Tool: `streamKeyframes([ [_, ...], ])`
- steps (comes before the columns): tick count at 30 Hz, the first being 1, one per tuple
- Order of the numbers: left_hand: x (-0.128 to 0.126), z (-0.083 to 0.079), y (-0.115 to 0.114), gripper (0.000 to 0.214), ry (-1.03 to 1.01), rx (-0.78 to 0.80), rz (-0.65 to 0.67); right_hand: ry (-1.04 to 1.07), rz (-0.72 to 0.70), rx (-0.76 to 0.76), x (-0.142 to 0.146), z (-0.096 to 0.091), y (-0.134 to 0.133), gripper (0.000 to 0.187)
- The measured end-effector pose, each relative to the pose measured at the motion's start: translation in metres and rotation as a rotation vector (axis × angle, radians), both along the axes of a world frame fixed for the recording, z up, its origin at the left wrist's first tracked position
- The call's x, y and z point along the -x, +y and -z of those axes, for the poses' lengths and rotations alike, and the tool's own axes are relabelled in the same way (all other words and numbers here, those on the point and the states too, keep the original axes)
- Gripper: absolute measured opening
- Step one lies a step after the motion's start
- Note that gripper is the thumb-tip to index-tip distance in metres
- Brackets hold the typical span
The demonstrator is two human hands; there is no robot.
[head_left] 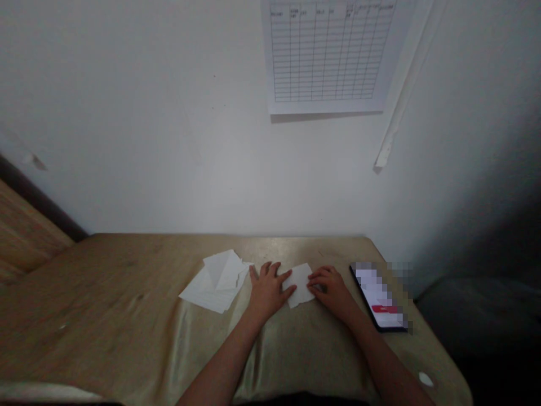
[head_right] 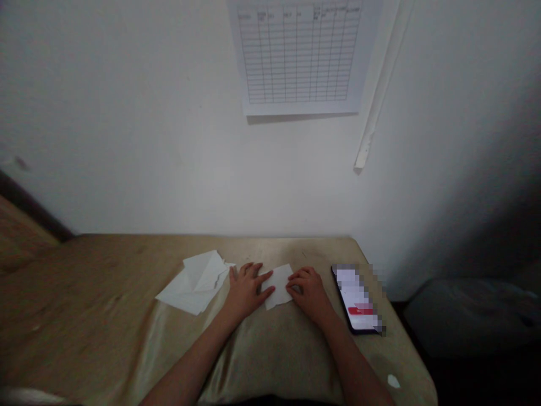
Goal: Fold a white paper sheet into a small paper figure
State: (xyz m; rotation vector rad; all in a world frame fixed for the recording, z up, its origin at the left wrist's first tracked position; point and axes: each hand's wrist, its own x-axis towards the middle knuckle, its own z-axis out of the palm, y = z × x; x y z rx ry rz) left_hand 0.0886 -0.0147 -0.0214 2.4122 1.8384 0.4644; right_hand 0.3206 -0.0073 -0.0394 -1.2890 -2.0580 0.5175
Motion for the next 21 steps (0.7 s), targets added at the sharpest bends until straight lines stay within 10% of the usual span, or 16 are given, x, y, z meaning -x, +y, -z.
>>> streamKeyframes([
  [21,0.007,0.002,0.008,0.027,-0.146,0.097,0.137,-0.044,-0.029,-0.037,-0.003,0.011,-0.001,0.027],
])
